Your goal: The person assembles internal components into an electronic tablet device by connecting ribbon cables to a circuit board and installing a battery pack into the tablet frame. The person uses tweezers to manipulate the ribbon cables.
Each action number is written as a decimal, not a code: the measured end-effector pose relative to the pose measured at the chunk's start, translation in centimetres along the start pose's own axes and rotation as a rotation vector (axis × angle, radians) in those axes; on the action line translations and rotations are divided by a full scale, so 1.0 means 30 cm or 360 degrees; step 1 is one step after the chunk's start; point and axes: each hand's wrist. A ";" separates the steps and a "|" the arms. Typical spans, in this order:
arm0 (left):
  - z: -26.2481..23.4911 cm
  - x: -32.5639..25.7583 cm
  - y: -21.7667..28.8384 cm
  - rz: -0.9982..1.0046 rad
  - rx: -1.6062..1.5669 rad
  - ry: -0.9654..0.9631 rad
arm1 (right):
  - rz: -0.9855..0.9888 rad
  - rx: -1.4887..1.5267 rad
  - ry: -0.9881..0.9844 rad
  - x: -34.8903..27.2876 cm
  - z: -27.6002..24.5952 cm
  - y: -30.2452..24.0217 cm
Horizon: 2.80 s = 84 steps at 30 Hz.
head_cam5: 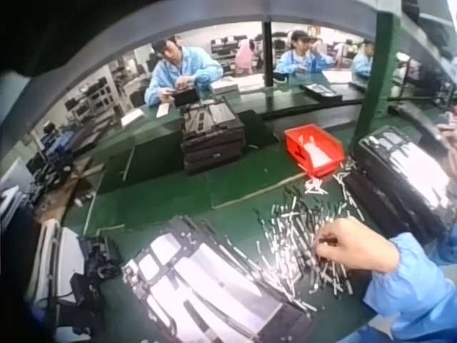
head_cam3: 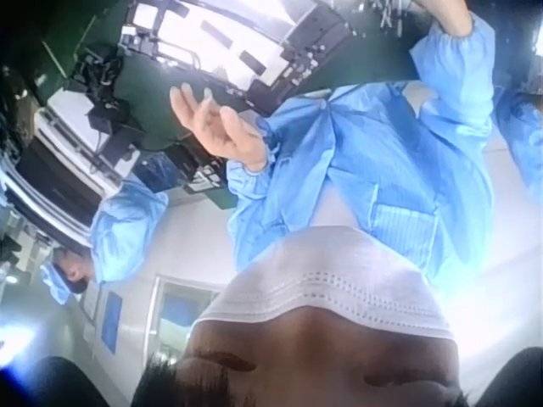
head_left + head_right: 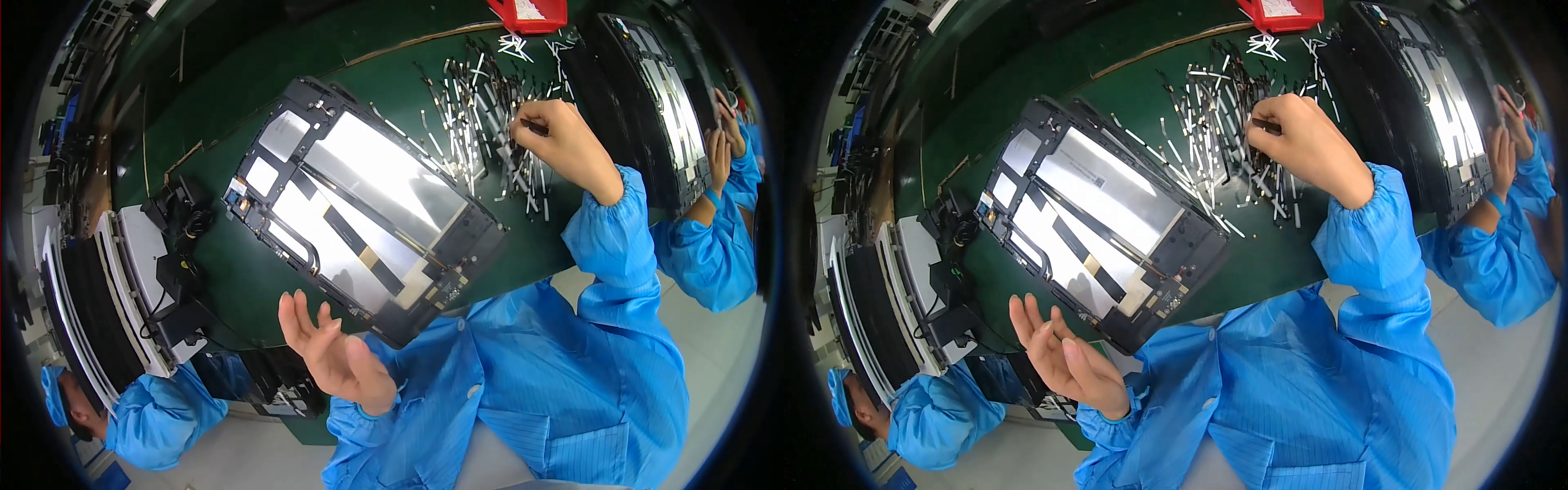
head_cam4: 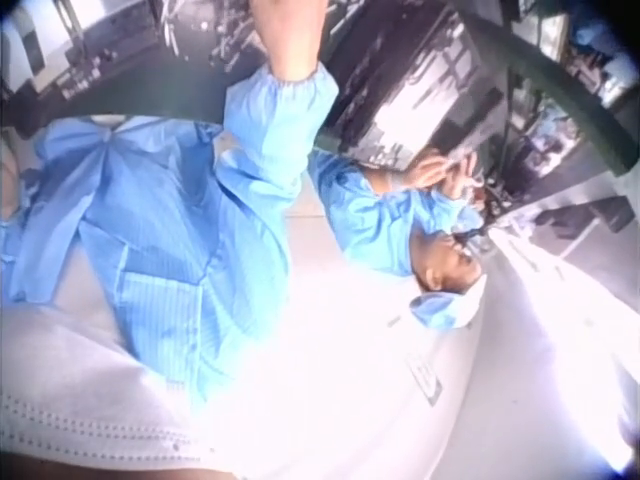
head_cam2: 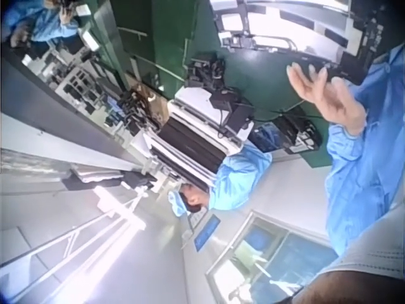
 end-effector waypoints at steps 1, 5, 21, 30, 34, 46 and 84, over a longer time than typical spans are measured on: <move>-0.001 0.003 0.003 -0.0001 -0.0010 -0.0028 | -0.0003 -0.0003 -0.0002 -0.002 0.003 0.005; 0.002 0.014 0.005 -0.0003 0.0029 -0.0043 | -0.0010 -0.0017 0.0161 -0.005 0.035 0.017; -0.027 0.012 0.006 -0.0015 -0.0014 0.0016 | -0.0659 -0.0200 -0.0211 0.262 0.114 0.042; -0.030 0.122 0.089 -0.0863 -0.0835 -0.0619 | -0.1672 -0.0318 0.0374 -0.056 0.005 -0.284; -0.032 0.133 0.102 -0.0985 -0.0944 -0.0795 | -0.1896 -0.0282 0.0371 -0.100 0.065 -0.318; -0.086 0.058 0.067 -0.0545 -0.0522 -0.0665 | -0.0812 0.0961 -0.0700 -0.199 0.139 -0.410; -0.061 -0.064 -0.061 -0.0833 -0.0688 -0.0056 | -0.0821 0.0338 -0.0575 -0.139 0.232 -0.460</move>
Point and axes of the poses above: each hand's wrist, its own x-axis towards the middle knuckle, its own z-axis out of the palm, y = z × x
